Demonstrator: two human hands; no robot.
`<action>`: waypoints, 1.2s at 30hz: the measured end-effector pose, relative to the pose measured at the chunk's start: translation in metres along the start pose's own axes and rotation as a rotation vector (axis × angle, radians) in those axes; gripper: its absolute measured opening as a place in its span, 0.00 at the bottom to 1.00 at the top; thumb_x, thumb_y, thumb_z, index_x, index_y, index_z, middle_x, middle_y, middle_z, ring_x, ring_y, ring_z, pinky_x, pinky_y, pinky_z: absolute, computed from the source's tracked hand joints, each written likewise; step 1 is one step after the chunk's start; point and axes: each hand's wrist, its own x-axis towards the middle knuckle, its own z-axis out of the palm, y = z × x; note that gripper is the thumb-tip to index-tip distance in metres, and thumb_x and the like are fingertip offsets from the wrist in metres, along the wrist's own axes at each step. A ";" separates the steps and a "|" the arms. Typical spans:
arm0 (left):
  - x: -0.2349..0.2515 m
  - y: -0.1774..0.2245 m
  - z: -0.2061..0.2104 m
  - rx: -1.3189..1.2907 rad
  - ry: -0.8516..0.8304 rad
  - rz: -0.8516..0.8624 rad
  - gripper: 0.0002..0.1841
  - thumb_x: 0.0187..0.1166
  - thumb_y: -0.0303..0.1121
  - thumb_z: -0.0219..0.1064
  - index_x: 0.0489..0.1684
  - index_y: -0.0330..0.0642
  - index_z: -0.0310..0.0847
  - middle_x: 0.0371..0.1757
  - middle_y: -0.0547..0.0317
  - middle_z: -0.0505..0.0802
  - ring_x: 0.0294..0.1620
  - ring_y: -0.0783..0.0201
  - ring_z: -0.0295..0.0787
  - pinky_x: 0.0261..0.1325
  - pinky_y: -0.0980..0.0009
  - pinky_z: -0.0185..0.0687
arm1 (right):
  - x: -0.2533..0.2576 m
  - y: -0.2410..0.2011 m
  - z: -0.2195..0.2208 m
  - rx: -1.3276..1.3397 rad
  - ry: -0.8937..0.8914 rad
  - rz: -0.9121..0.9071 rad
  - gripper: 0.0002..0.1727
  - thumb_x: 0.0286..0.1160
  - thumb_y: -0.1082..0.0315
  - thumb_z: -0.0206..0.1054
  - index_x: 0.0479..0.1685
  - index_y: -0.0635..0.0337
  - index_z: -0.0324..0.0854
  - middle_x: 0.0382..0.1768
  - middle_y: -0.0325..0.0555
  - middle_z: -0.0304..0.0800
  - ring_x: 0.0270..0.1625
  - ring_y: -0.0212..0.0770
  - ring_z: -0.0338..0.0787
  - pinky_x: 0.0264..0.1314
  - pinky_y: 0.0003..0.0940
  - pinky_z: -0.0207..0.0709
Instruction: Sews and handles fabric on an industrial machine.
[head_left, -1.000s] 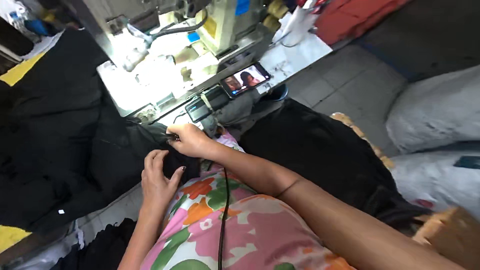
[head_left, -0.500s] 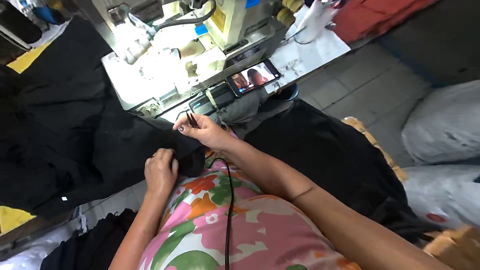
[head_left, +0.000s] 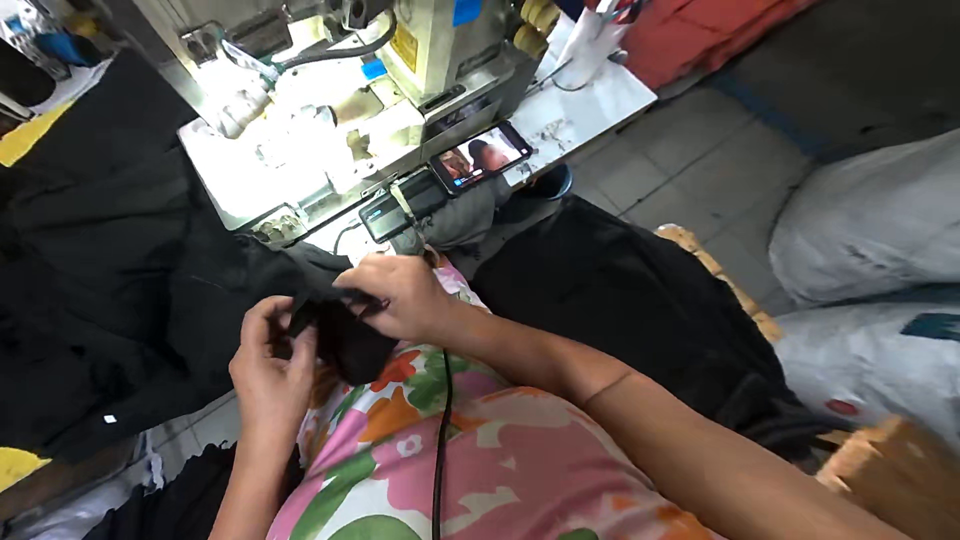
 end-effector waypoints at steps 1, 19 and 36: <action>-0.001 0.002 0.000 0.067 0.023 0.016 0.24 0.77 0.37 0.71 0.67 0.35 0.76 0.53 0.53 0.92 0.49 0.71 0.91 0.54 0.71 0.89 | 0.001 -0.007 0.003 0.019 -0.022 -0.046 0.14 0.55 0.74 0.78 0.44 0.62 0.93 0.32 0.46 0.91 0.34 0.40 0.90 0.35 0.36 0.86; 0.002 -0.012 -0.073 -0.692 -0.171 -0.389 0.14 0.90 0.33 0.54 0.54 0.55 0.88 0.36 0.72 0.90 0.23 0.82 0.78 0.25 0.86 0.74 | 0.009 0.024 -0.002 1.039 -0.119 0.724 0.11 0.86 0.73 0.55 0.54 0.51 0.82 0.32 0.27 0.83 0.21 0.18 0.70 0.22 0.14 0.66; 0.150 -0.040 -0.101 0.037 0.492 0.423 0.13 0.92 0.29 0.54 0.58 0.31 0.82 0.53 0.59 0.90 0.56 0.73 0.86 0.62 0.73 0.81 | 0.106 -0.011 0.029 0.197 -0.202 -0.092 0.03 0.66 0.76 0.73 0.31 0.65 0.92 0.39 0.52 0.91 0.43 0.44 0.91 0.44 0.40 0.86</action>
